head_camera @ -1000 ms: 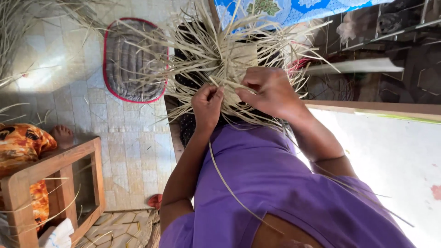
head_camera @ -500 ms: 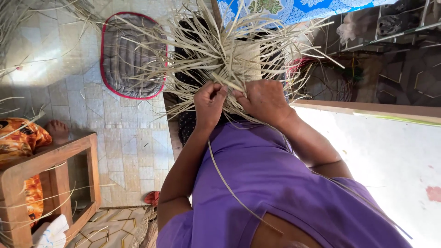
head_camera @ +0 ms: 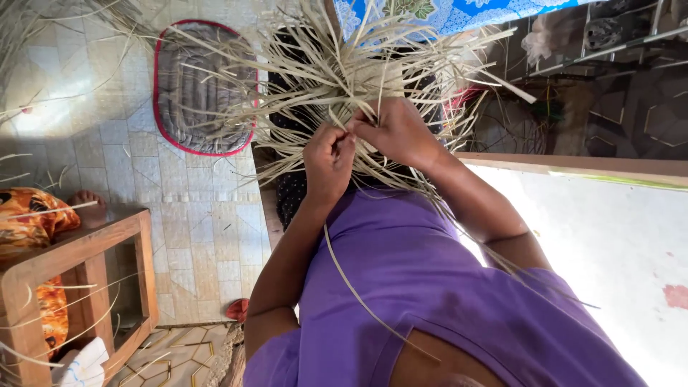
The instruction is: A person is weaving a hat using long, thin strands of straw.
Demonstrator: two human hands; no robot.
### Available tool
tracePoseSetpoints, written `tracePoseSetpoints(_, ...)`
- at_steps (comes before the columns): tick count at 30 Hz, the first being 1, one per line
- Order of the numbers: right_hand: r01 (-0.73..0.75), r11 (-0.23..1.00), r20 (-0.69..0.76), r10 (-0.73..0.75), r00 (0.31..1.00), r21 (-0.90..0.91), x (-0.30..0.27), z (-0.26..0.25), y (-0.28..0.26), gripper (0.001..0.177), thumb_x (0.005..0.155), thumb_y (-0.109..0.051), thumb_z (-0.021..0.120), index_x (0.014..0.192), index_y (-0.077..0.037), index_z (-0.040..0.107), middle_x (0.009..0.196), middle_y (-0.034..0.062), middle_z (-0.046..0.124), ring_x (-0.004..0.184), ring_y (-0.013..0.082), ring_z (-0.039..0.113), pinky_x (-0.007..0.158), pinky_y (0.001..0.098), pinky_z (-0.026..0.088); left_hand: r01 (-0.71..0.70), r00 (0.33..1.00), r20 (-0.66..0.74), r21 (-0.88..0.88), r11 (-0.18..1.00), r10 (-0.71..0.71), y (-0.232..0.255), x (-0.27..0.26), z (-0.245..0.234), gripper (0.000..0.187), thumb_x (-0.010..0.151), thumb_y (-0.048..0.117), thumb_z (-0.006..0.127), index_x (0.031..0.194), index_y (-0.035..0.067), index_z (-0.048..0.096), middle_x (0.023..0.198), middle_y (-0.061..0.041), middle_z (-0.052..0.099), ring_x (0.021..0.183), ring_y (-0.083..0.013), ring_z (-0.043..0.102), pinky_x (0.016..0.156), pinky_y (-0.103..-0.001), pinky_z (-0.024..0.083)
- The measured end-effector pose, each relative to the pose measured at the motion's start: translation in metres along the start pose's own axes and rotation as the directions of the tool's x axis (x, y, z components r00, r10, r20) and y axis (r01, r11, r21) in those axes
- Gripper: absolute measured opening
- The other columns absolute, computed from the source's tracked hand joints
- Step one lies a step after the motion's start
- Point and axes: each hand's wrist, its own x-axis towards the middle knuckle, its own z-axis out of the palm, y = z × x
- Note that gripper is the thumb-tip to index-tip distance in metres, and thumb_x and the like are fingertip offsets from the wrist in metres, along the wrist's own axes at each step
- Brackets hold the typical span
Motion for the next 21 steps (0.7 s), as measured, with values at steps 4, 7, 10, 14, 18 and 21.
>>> tracePoseSetpoints(4,0.127,0.919,0.064,-0.162,0.985,0.374,0.001,-0.018,-0.017,0.009,0.079,-0.007,0.06,0.071,-0.004,0.062,0.054,0.0101,0.055,0.052,0.0183,0.051,0.056,0.0312,0.04,0.058,0.998,-0.027,-0.026,0.998,-0.059,-0.02,0.003,0.002,0.021,0.088,0.007,0.052,0.068,0.002,0.051,0.055,-0.006,0.037,0.046,-0.011,0.037,0.046,-0.025,0.031)
tracePoseSetpoints(7,0.434,0.859,-0.039,-0.441,0.897,0.272,0.01,-0.021,-0.02,0.02,0.075,-0.002,0.066,0.066,-0.005,0.049,0.058,0.0068,0.046,0.056,0.0163,0.042,0.056,0.0276,0.035,0.1,0.995,-0.028,-0.004,0.995,-0.1,-0.033,-0.004,0.006,0.014,0.08,0.003,0.057,0.067,0.004,0.052,0.058,-0.003,0.041,0.047,-0.0095,0.035,0.045,-0.023,0.03)
tracePoseSetpoints(10,0.578,0.747,0.024,-0.605,0.796,-0.328,0.028,-0.013,-0.009,0.024,0.071,-0.003,0.069,0.066,-0.008,0.047,0.064,0.0041,0.048,0.064,0.0182,0.045,0.073,0.0317,0.036,0.166,0.985,-0.054,-0.011,0.986,-0.166,-0.026,-0.002,0.008,0.01,0.073,-0.001,0.06,0.066,0.003,0.054,0.062,-0.001,0.047,0.049,-0.007,0.035,0.044,-0.019,0.03)
tracePoseSetpoints(14,0.407,0.457,0.182,-0.459,0.869,-0.791,0.032,-0.011,-0.007,0.006,0.077,-0.006,0.063,0.082,-0.01,0.063,0.037,0.002,0.045,0.054,0.0181,0.054,0.09,0.0335,0.031,0.299,0.95,-0.062,-0.108,0.948,-0.306,-0.023,-0.004,0.005,0.008,0.076,0.0,0.059,0.068,0.0,0.056,0.057,0.0,0.047,0.047,-0.0057,0.036,0.042,-0.018,0.03)
tracePoseSetpoints(18,0.382,0.392,0.207,-0.42,0.884,-0.837,0.025,-0.013,-0.004,0.019,0.076,-0.006,0.063,0.06,-0.014,0.058,0.039,0.0027,0.047,0.043,0.0148,0.044,0.089,0.034,0.03,0.322,0.941,-0.064,-0.141,0.936,-0.333,-0.024,-0.003,0.005,0.008,0.078,0.001,0.059,0.071,-0.003,0.058,0.064,-0.002,0.05,0.052,-0.006,0.039,0.045,-0.017,0.034)
tracePoseSetpoints(21,0.45,0.412,0.328,-0.335,0.883,-0.792,0.025,-0.017,-0.014,0.022,0.077,-0.002,0.065,0.061,-0.016,0.06,0.043,0.0006,0.055,0.058,0.0125,0.051,0.091,0.0324,0.03,0.305,0.948,-0.047,-0.152,0.94,-0.315,-0.025,-0.001,0.007,0.007,0.078,-0.002,0.059,0.073,0.001,0.057,0.055,0.001,0.046,0.044,-0.0048,0.034,0.039,-0.017,0.029)
